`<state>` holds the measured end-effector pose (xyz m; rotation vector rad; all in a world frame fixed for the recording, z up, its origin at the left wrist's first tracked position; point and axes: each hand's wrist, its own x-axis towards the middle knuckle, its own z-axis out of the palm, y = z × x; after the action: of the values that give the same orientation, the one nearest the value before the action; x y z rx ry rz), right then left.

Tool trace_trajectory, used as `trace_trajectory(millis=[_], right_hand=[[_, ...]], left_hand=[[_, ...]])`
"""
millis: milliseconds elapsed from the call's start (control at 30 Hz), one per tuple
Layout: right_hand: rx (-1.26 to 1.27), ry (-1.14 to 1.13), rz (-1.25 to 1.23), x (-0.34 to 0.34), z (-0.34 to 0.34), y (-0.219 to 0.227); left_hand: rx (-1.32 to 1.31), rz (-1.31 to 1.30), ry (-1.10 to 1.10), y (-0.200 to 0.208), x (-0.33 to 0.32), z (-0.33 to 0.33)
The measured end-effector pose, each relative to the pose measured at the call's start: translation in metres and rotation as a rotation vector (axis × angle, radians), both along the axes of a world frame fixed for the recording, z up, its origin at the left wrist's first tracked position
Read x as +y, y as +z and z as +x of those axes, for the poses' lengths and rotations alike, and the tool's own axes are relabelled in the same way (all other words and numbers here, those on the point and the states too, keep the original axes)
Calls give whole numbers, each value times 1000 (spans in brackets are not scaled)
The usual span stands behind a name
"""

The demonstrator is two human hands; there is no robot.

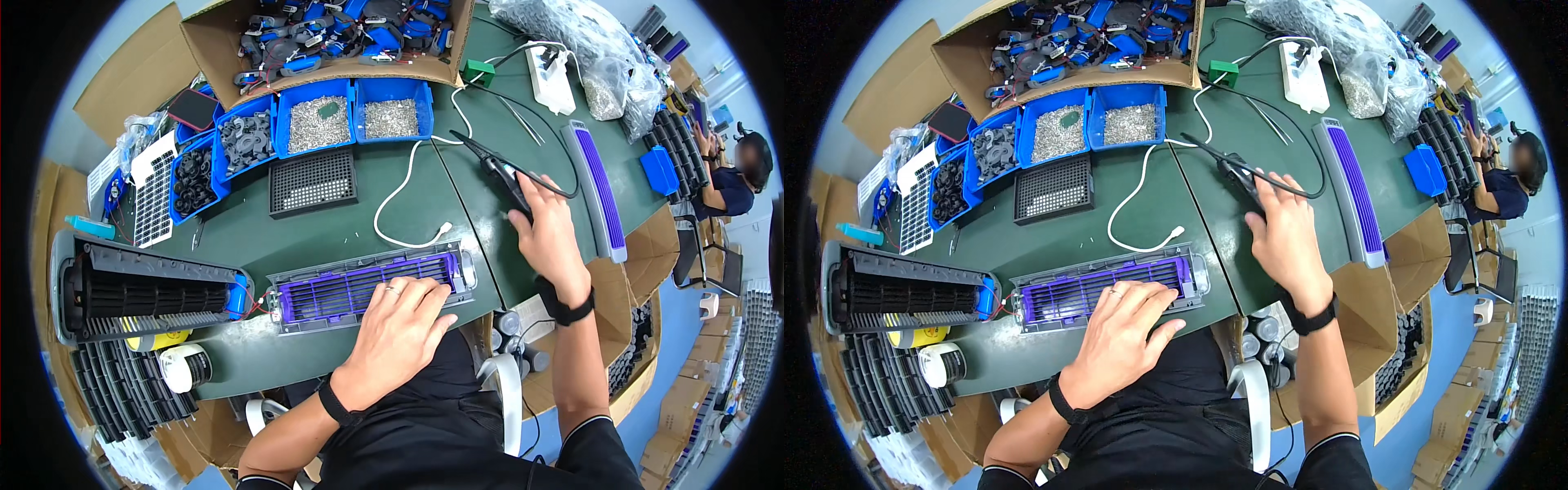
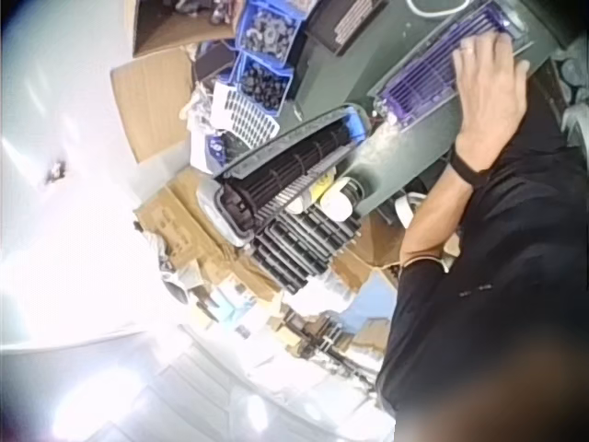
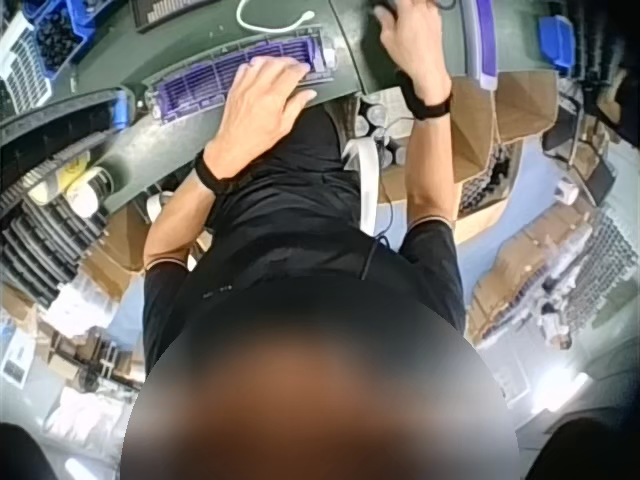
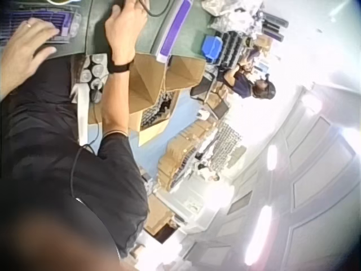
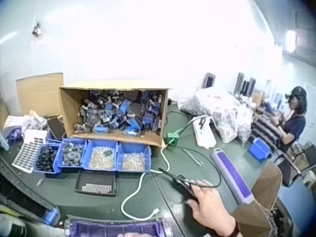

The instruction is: The person assembles a small electronic device, likely a fan, using a soldering iron to attach wires to a green circuit board. They handle a purple plastic grille and a black fan housing, connecting components and securing them with screws. The process involves precise hand movements and tool usage on a cluttered workbench.

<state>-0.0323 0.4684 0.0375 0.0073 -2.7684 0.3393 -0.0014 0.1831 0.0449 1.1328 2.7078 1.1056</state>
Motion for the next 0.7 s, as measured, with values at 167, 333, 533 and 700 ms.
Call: trace_trajectory(millis=[167,333,533,700], right_hand=[[-99,438,-293,-41,42,34],[-376,429,-553,-61,52,36],[-389,413,-513,-63,47,34],[-486,395,-641,-59,40,34]], left_hand=[[99,0,-3,3,-1,-10],[38,-43,-82,-4,6,-18],[20,-76,-90,-6,7,-19],[16,-95,-82,-5,8,-19]])
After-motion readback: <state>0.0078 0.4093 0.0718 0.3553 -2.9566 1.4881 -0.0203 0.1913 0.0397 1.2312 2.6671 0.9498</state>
